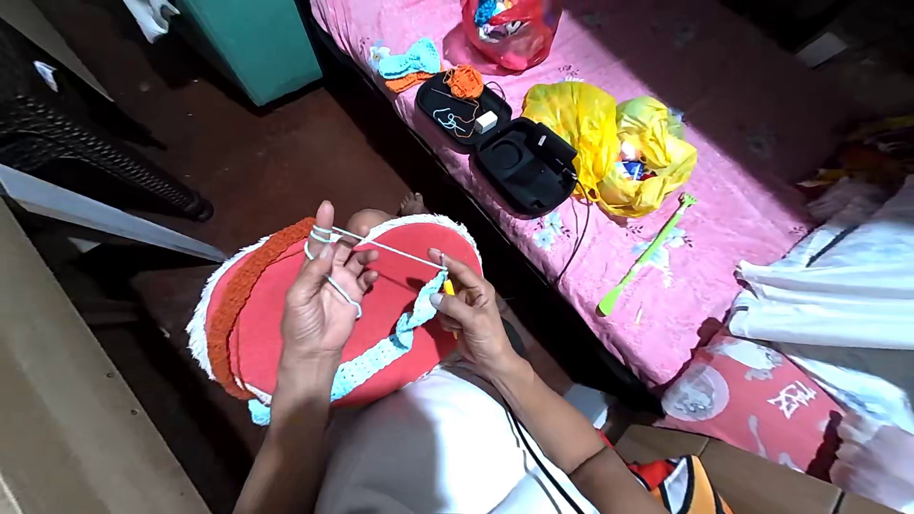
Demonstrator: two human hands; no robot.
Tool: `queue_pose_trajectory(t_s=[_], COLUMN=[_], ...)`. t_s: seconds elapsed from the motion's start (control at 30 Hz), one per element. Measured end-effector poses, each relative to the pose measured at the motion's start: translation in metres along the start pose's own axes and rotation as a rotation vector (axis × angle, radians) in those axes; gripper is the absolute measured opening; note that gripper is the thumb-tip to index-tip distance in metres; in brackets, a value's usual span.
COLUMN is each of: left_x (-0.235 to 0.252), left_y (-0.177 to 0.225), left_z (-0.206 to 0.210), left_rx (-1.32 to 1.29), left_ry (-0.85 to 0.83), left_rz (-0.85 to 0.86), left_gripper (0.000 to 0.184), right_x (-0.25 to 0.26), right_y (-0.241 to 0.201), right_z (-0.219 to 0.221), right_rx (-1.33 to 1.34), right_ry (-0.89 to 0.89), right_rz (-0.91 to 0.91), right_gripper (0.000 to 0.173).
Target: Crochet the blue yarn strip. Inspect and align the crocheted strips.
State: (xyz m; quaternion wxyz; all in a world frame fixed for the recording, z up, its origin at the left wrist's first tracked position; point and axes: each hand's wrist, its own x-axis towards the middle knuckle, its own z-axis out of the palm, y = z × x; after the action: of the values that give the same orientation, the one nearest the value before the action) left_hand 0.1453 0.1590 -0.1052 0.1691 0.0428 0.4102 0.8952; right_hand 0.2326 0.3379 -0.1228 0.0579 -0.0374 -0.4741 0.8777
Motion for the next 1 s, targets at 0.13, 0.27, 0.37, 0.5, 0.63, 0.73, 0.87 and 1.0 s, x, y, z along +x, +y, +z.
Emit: queue_pose_trajectory(t_s=[0.13,0.27,0.37,0.5,0.63,0.73,0.87,1.0], left_x=[0.002,-0.006,-0.011,-0.018,-0.027,-0.027,-0.027,-0.03], left_y=[-0.014,-0.001,0.016,-0.003,-0.028,-0.027,-0.027,-0.021], left_z=[0.005,-0.003,-0.012,0.006,0.028,0.034,0.032,0.031], left_rx=[0.993,1.412,0.537,0.235,0.411,0.469,0.49,0.5], left_ry=[0.129,0.129,-0.134,-0.193,-0.072,0.058,0.098,0.133], left_rz=[0.119,0.14,-0.056,-0.079,-0.079,-0.066,-0.081,-0.052], left_gripper=[0.062,0.035,0.029,0.075,0.111,0.104,0.098,0.09], right_x=[-0.004,0.0,0.003,-0.002,-0.005,-0.007,-0.004,0.0], right_y=[0.003,-0.004,-0.003,0.006,0.012,0.01,0.005,0.002], right_z=[0.002,-0.006,-0.011,0.001,0.005,0.002,-0.003,-0.015], right_rx=[-0.027,0.029,0.066,0.013,0.009,-0.04,-0.113,-0.116], right_ry=[-0.009,0.055,0.072,0.083,0.098,0.073,0.009,-0.036], right_rz=[-0.044,-0.023,0.012,0.013,0.028,0.051,0.079,0.111], right_gripper=[0.046,0.047,0.049,0.045,0.044,0.043,0.036,0.033])
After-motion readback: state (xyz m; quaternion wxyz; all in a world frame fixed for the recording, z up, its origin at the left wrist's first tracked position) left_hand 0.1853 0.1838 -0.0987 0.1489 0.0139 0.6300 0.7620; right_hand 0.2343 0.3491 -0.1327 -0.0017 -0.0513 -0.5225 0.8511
